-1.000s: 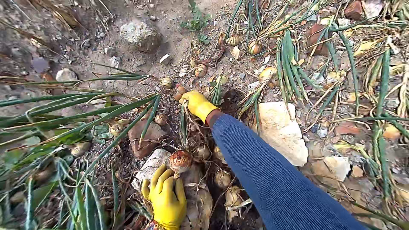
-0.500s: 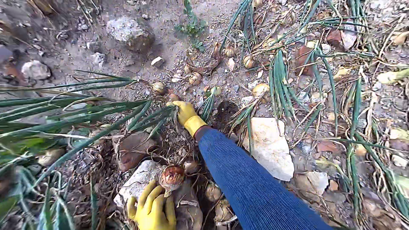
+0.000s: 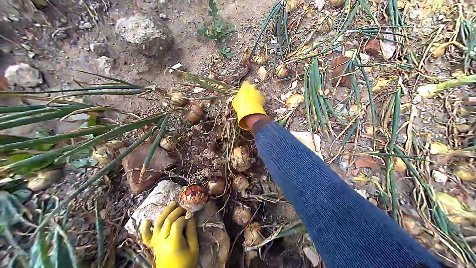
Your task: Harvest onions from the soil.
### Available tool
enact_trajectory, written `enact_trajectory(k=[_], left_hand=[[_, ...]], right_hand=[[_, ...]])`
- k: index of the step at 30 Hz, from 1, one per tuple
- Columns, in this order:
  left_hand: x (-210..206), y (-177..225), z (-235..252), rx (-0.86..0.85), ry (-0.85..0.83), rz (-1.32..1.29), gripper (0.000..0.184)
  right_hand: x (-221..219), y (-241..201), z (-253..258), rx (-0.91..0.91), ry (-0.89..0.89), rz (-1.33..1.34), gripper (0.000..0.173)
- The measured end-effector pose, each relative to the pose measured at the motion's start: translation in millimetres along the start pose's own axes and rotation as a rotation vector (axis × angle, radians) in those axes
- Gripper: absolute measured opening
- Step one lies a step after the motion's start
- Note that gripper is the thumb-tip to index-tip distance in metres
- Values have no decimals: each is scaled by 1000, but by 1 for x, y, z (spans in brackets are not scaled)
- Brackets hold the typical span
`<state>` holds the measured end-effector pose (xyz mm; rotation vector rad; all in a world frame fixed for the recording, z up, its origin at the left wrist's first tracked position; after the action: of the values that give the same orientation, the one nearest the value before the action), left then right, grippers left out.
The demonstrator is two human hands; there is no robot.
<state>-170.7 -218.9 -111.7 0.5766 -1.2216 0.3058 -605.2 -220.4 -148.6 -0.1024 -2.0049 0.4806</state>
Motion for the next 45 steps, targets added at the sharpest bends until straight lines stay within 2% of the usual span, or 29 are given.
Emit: enact_trajectory(k=[2,4,7,9,12,13,14,15,16,17,18,19,20,23,25,27,29,31,33,37,39,40,42,43,44,45], left_hand=[[-2,-1,-2,-3,-9,1,25],[-2,-1,0,-6,-32,20,25],[-6,-3,-2,-15,-57,45,26],[-7,-4,2,-20,-43,54,28],[-8,-2,-1,-12,-37,42,29],[-8,0,0,-11,-40,40,30],[-8,1,2,-11,-44,44,31],[-7,1,2,-10,-45,49,32],[-6,2,2,-10,-43,56,32],[-6,5,5,-10,-32,63,33],[-5,8,7,-5,-21,66,34],[-2,10,8,1,-22,67,35],[1,11,10,6,-30,70,35],[4,13,11,21,-75,77,36],[2,13,10,24,-69,82,36],[1,11,9,7,-68,89,34],[1,11,7,4,-69,93,33],[3,14,8,3,-67,84,34],[5,13,8,9,-68,94,37],[2,14,13,3,-69,85,41],[1,14,10,8,-83,80,40],[0,15,11,8,-85,82,41],[1,14,9,6,-85,88,41],[1,15,10,9,-87,87,42],[1,17,11,13,-90,80,43],[1,18,13,18,-87,79,43]], right_hand=[[-12,21,23,69,-17,-111,32],[-16,25,24,132,-42,-137,24],[-18,31,11,111,-40,-54,23],[-17,23,-17,148,-86,-51,25],[-10,18,-101,209,-357,-2,25],[0,21,-124,283,-473,73,29],[15,26,-135,376,-592,165,41],[35,37,-135,458,-622,254,47],[58,55,-120,502,-502,286,48],[81,79,-94,505,-300,215,55],[97,105,-65,483,-153,60,71],[103,131,-38,478,-103,-75,79],[98,150,-17,503,-114,-162,74],[98,167,9,641,-150,-207,31],[120,155,12,576,-135,-107,26],[127,163,17,386,-71,196,32],[114,173,20,210,73,527,40],[106,172,16,104,239,617,47],[107,161,8,72,310,563,47],[116,145,-34,108,328,341,50],[102,114,-90,280,344,347,46],[88,94,-121,378,277,391,44],[55,65,-161,488,-36,467,37],[45,61,-168,529,-168,468,40],[45,65,-166,568,-221,455,48],[56,77,-154,599,-168,452,46]])
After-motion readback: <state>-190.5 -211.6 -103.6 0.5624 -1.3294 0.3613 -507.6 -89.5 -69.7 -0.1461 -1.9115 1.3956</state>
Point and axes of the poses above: each hand's wrist, its own z-axis towards the middle knuckle, its own x-axis out of the back of the hand, y = z × x, the point moved 6 cm from there along z, towards the middle knuckle, and after that the axes turned 11 degrees about z, right-handed, at the moved point
